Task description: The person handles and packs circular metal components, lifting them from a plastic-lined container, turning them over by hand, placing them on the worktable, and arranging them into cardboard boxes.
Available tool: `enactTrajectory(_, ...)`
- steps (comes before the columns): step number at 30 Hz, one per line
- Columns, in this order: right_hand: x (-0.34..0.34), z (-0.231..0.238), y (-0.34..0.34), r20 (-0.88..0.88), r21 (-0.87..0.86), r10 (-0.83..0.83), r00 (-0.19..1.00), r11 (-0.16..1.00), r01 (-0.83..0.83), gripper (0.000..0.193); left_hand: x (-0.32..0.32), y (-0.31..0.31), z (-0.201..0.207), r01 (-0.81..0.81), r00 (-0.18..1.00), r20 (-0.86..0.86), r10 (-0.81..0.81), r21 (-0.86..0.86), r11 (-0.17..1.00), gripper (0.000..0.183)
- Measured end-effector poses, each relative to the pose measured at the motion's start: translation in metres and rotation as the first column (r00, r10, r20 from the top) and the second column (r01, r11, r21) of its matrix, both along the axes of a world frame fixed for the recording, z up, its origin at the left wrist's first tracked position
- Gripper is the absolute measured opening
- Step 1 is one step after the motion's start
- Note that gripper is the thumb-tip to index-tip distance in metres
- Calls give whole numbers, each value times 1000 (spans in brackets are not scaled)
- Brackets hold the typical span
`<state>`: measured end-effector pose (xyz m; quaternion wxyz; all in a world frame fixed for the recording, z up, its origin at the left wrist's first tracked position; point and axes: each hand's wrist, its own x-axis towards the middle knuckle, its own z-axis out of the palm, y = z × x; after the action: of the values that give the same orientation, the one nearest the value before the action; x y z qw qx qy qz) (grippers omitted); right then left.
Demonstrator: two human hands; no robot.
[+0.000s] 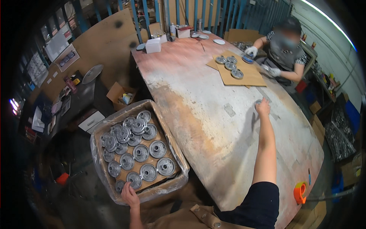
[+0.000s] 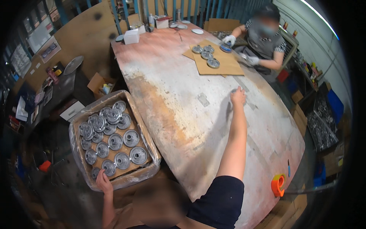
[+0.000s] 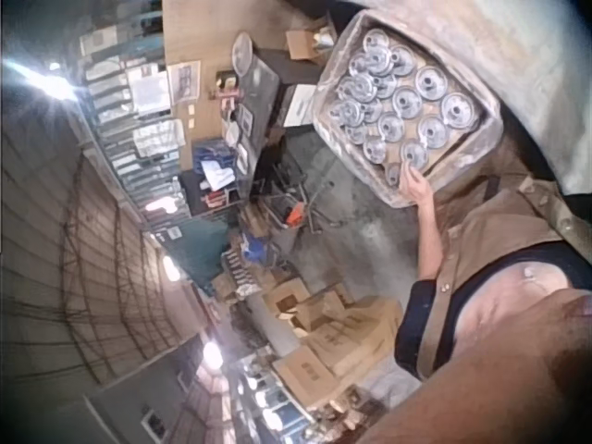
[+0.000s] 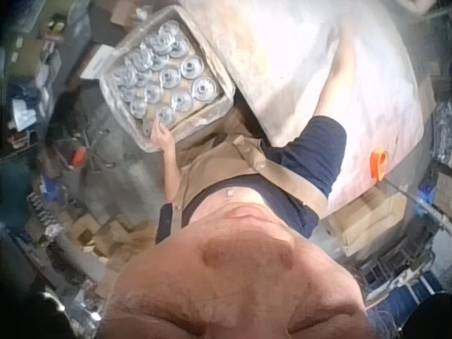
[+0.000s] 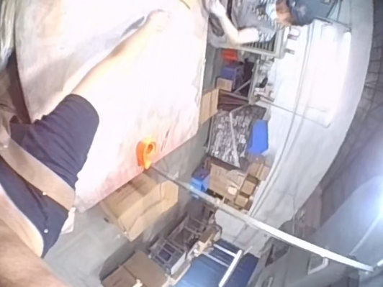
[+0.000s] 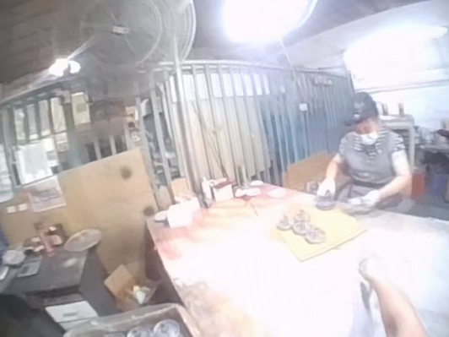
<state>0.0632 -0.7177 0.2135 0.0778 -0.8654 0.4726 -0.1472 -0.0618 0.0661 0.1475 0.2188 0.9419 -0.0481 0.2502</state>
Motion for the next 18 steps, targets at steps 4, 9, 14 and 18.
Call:
enactTrajectory(4,8,-2,-19,-125,67,-20,992,997,29,61,1,0,-1,-18,999,-34,18,-13,1000,22)
enactTrajectory(9,1,-9,-30,-141,7,66,988,998,-65,45,0,-2,0,-23,999,-38,23,-7,1000,22)
enactTrajectory(14,-22,-7,-1,-42,-106,116,992,987,-120,31,0,0,-1,-21,1000,-15,21,-11,1000,23)
enactTrajectory(18,-46,-2,38,529,274,91,844,923,-271,20,0,2,-4,-35,999,-30,36,12,999,23)
